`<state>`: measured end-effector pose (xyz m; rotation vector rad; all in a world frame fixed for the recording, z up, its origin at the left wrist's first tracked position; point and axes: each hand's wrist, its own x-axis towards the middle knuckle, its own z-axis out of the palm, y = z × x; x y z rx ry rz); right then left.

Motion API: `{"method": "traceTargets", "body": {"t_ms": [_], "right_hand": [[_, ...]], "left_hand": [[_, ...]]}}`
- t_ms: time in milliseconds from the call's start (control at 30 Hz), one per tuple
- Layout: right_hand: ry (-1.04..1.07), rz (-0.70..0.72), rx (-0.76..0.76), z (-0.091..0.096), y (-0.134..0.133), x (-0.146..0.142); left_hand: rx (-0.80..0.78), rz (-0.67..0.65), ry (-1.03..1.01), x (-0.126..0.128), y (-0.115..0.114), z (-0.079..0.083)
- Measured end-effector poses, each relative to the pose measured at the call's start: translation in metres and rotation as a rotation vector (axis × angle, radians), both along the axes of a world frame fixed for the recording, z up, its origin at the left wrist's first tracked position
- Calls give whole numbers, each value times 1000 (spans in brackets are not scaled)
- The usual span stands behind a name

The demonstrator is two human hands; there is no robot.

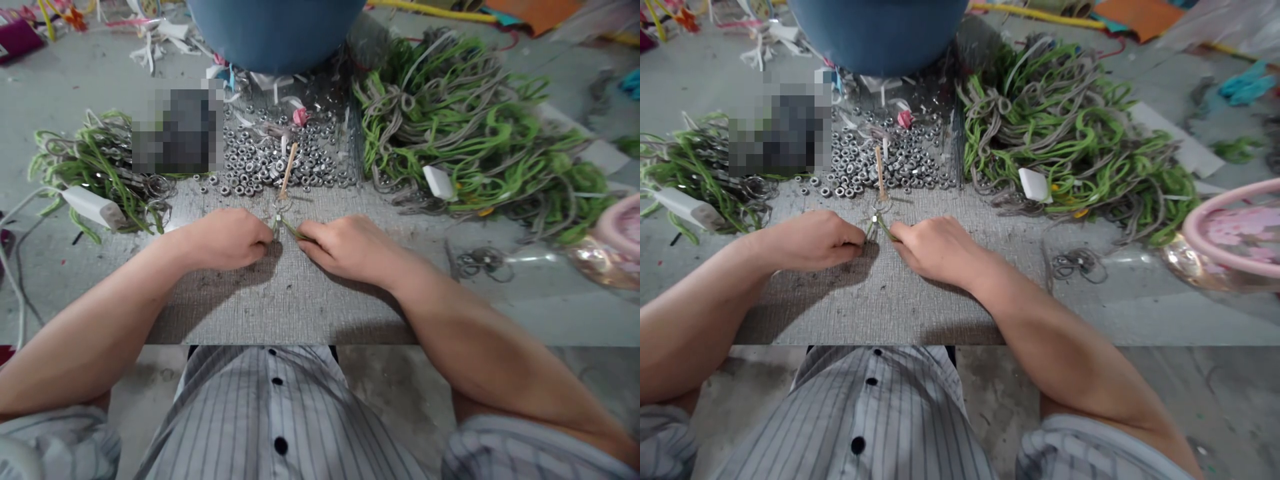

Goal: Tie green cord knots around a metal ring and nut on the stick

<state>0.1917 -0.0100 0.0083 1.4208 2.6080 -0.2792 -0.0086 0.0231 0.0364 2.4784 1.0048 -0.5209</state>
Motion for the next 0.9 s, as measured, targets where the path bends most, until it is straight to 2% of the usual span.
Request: {"method": "traceTargets", "body": {"t_ms": [133, 333, 467, 733, 900], "right_hand": [[17, 0, 15, 0, 0, -1], [14, 4, 4, 1, 0, -2], [-8, -5, -7, 1, 0, -1], [-9, -5, -13, 1, 1, -1], [-7, -16, -2, 2, 0, -1]], "left_hand": [[10, 55, -18, 3, -6, 2], [202, 271, -29, 2, -12, -1], [227, 370, -42, 2, -11, -4], [234, 392, -74, 3, -8, -9], [210, 333, -27, 3, -4, -10]]}}
